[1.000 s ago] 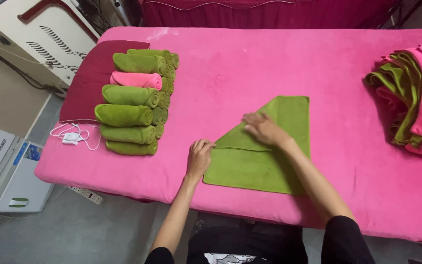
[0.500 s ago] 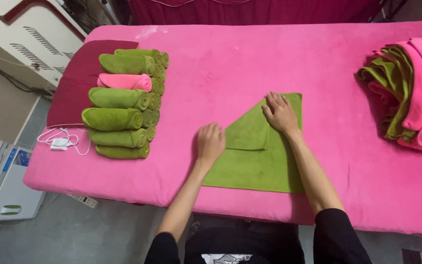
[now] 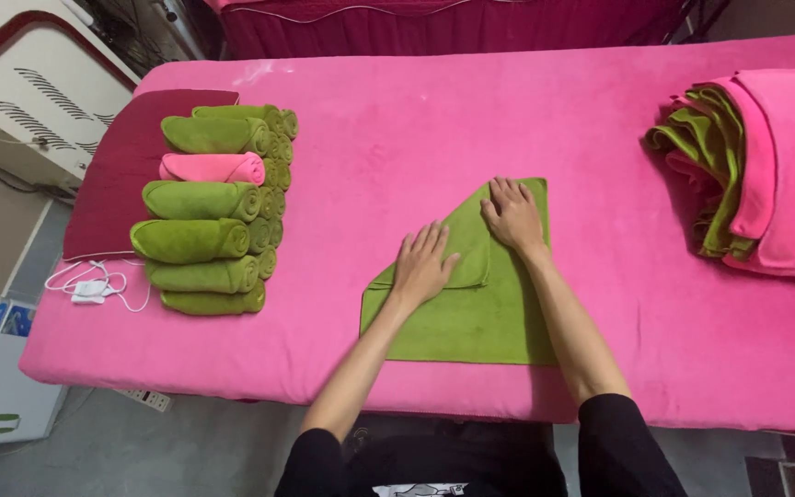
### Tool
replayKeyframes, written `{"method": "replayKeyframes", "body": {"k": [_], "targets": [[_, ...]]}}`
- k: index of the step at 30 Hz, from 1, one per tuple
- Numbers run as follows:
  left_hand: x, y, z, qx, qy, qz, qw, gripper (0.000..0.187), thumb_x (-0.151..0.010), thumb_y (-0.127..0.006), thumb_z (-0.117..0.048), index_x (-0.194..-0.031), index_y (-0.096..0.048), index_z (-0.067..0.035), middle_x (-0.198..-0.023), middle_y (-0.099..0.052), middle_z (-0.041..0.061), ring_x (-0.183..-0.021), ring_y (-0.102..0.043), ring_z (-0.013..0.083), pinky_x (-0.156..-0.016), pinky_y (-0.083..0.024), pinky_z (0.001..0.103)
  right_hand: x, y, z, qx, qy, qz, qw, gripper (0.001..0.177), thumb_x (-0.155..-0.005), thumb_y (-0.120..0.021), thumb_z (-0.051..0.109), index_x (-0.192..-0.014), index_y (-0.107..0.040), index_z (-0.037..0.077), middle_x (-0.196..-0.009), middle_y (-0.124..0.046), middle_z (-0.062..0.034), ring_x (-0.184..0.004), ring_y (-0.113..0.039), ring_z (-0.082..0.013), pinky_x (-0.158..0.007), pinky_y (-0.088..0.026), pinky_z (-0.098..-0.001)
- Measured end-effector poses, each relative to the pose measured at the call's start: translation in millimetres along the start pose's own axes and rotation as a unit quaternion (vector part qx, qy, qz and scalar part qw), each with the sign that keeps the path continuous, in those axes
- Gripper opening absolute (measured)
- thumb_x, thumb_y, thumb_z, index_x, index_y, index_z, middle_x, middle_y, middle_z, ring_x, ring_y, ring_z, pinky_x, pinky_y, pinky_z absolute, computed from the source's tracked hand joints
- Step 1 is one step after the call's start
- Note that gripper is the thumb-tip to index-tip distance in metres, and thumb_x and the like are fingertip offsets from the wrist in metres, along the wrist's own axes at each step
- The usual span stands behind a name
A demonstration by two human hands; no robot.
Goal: Folding and rolling small green and pink towels on a massage table in a spa environment.
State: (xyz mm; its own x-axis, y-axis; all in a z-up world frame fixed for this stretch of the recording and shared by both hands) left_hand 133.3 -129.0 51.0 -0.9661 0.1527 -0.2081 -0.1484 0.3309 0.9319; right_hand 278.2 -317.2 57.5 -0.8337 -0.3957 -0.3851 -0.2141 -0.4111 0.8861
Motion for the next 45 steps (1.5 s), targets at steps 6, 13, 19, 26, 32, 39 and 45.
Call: {"method": "replayKeyframes", "body": {"k": [6,13,19,26,32,39,45], "targets": [[59,19,39,-0.015,-0.024,-0.014,1.0,0.056,-0.115,-0.033,-0.043,-0.16,-0.046,-0.012,-0.164,-0.046,0.015,-0.153,-0.041,0.0302,-0.125,-0.027,0.053,0,2,-1,-0.007,-0.007,0.0,1.0,0.056,-0.11,-0.05,0.043,-0.149,-0.062,0.005,-0.154,-0.059,-0.015,-0.148,-0.05,-0.0306,-0.125,-0.032,-0.05],[110,36,96,0.169,0.006,-0.134,0.977,0.025,-0.104,-0.067,-0.02,-0.126,-0.078,-0.017,-0.13,-0.074,0.01,-0.129,-0.065,0.0302,-0.112,-0.049,0.047,0,3,-1,-0.01,-0.018,-0.004,1.0,0.057,-0.108,-0.053,0.044,-0.148,-0.062,0.003,-0.154,-0.059,-0.0173,-0.148,-0.05,-0.0323,-0.125,-0.033,-0.0496],[120,30,111,0.156,0.052,-0.158,0.974,0.014,-0.099,-0.072,-0.024,-0.11,-0.081,-0.025,-0.102,-0.069,-0.005,-0.108,-0.067,0.0184,-0.098,-0.052,0.039,2,19,13,0.009,-0.055,0.033,0.998,0.059,-0.11,-0.047,0.049,-0.15,-0.061,0.008,-0.16,-0.052,-0.0175,-0.154,-0.041,-0.0337,-0.128,-0.023,-0.0545],[114,43,101,0.168,0.088,-0.15,0.97,0.01,-0.101,-0.069,-0.024,-0.103,-0.079,-0.025,-0.1,-0.068,-0.003,-0.105,-0.067,0.0215,-0.098,-0.05,0.041,-2,20,12,0.033,-0.077,0.076,0.994,0.061,-0.112,-0.037,0.056,-0.156,-0.055,0.017,-0.167,-0.044,-0.0145,-0.159,-0.032,-0.0322,-0.127,-0.012,-0.066],[102,45,15,0.022,0.042,-0.181,0.982,0.025,-0.097,-0.072,-0.046,-0.103,-0.076,-0.023,-0.114,-0.066,0.003,-0.109,-0.065,0.0305,-0.091,-0.052,0.05,28,53,-26,-0.296,-0.116,-0.006,0.948,0.051,-0.112,-0.056,0.035,-0.152,-0.056,0.004,-0.163,-0.039,-0.0301,-0.152,-0.035,-0.0465,-0.126,-0.023,-0.061],[96,-41,-172,0.102,-0.302,-0.04,0.947,0.059,-0.086,-0.066,-0.064,-0.119,-0.067,-0.015,-0.11,-0.065,0.008,-0.106,-0.067,0.0292,-0.09,-0.053,0.045,199,113,-52,-0.493,-0.285,-0.049,0.821,0.037,-0.114,-0.052,0.025,-0.137,-0.068,0.002,-0.114,-0.072,-0.0217,-0.094,-0.065,-0.0279,-0.077,-0.05,-0.0406],[78,-73,-183,0.096,-0.314,0.009,0.945,0.049,-0.089,-0.07,-0.052,-0.123,-0.067,-0.016,-0.107,-0.058,0.005,-0.104,-0.062,0.027,-0.085,-0.05,0.042,262,134,-41,-0.696,-0.339,-0.061,0.63,0.048,-0.108,-0.046,0.013,-0.151,-0.047,-0.008,-0.146,-0.053,-0.0396,-0.133,-0.056,-0.0484,-0.111,-0.045,-0.0551]]}}
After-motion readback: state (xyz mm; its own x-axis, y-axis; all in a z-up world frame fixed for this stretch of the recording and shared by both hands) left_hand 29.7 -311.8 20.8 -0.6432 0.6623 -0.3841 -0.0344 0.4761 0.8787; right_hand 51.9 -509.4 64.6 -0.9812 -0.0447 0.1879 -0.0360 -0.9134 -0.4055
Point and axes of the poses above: each hand's wrist, its own x-axis away from the middle knuckle, its own y-axis out of the back of the hand, z = x × y, the point moved 3 cm from there along -x, towards the middle knuckle
